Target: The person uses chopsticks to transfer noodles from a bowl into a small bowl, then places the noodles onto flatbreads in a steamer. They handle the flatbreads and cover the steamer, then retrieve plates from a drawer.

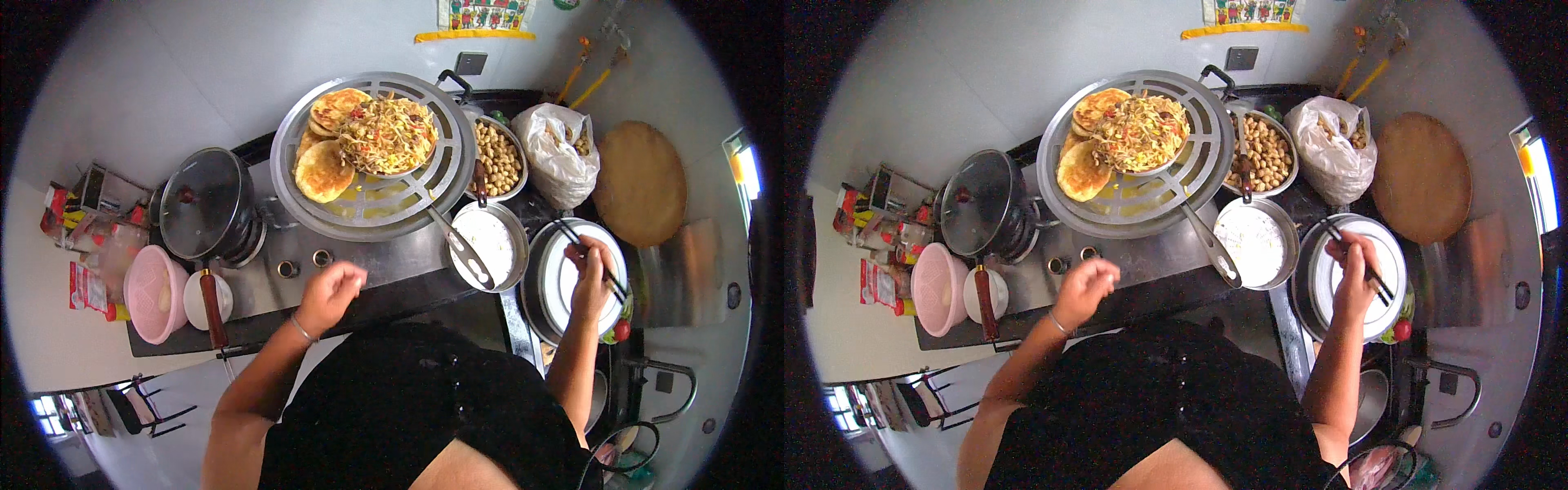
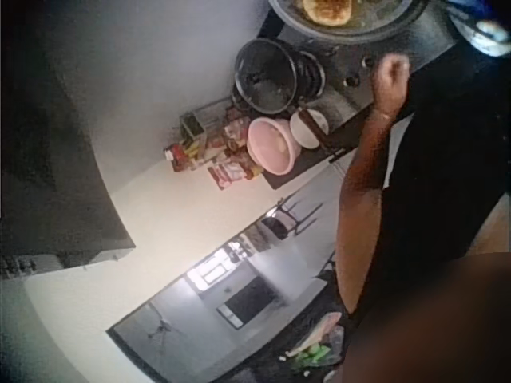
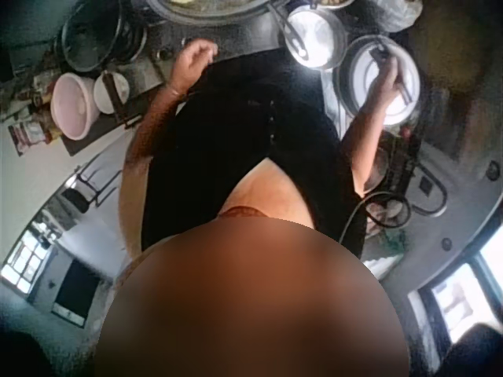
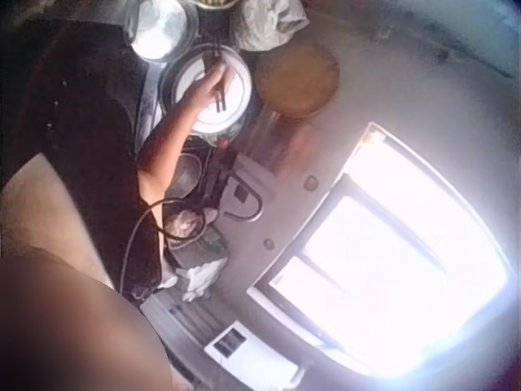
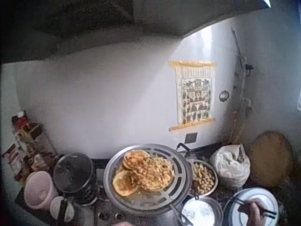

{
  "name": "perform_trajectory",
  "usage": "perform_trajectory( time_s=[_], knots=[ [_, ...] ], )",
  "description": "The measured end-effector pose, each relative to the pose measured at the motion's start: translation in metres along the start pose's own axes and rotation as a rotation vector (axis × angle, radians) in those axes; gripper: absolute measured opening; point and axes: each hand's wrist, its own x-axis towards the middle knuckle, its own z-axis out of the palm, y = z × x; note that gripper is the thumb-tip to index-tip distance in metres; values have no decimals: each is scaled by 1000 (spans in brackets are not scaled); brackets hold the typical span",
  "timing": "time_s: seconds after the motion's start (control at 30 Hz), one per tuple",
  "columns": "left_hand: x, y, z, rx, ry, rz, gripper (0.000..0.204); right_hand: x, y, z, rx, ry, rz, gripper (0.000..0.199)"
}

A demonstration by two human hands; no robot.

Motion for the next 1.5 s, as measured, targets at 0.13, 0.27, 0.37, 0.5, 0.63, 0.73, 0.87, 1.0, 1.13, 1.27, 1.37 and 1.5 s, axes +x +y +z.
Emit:
perform_trajectory(
  time_s=[0.13, 0.27, 0.37, 0.5, 0.63, 0.73, 0.87, 1.0, 1.13, 1.27, 1.37, 1.5],
  knots=[
    [-43, -72, 0, -3, 1, -428, 18, -31, 62, -5, -525, -186, -180, 20],
    [-72, -113, -14, 293, -70, -568, 27, -58, 99, 39, -878, -415, -291, 26],
    [-96, -171, -30, 348, -201, -497, 31, -60, 125, 56, -1018, -536, -366, 21],
    [-115, -162, -41, 340, -252, -504, 33, -66, 130, 73, -929, -536, -50, 28],
    [-134, -236, -60, 313, -474, -544, 32, -59, 138, 74, -947, -572, -57, 78],
    [-137, -247, -56, 353, -449, -694, 32, -52, 126, 78, -999, -625, -10, 91],
    [-126, -227, -35, 292, -210, -808, 45, -52, 175, 43, -1294, -739, -336, 97],
    [-130, -254, -11, -245, 111, -880, 57, -50, 144, 47, -1241, -825, -159, 98],
    [-115, -222, 20, -152, 130, -934, 58, -58, 121, 35, -1414, -737, -223, 90],
    [-109, -267, 31, 616, 34, -761, 62, -85, 88, 1, -1014, -453, -316, 70],
    [-104, -259, 33, 627, 55, -744, 59, -120, 66, -25, -1055, -380, -194, 65],
    [-109, -242, 38, 564, 64, -817, 54, -162, 59, -55, -1019, -418, -227, 58]
  ],
)
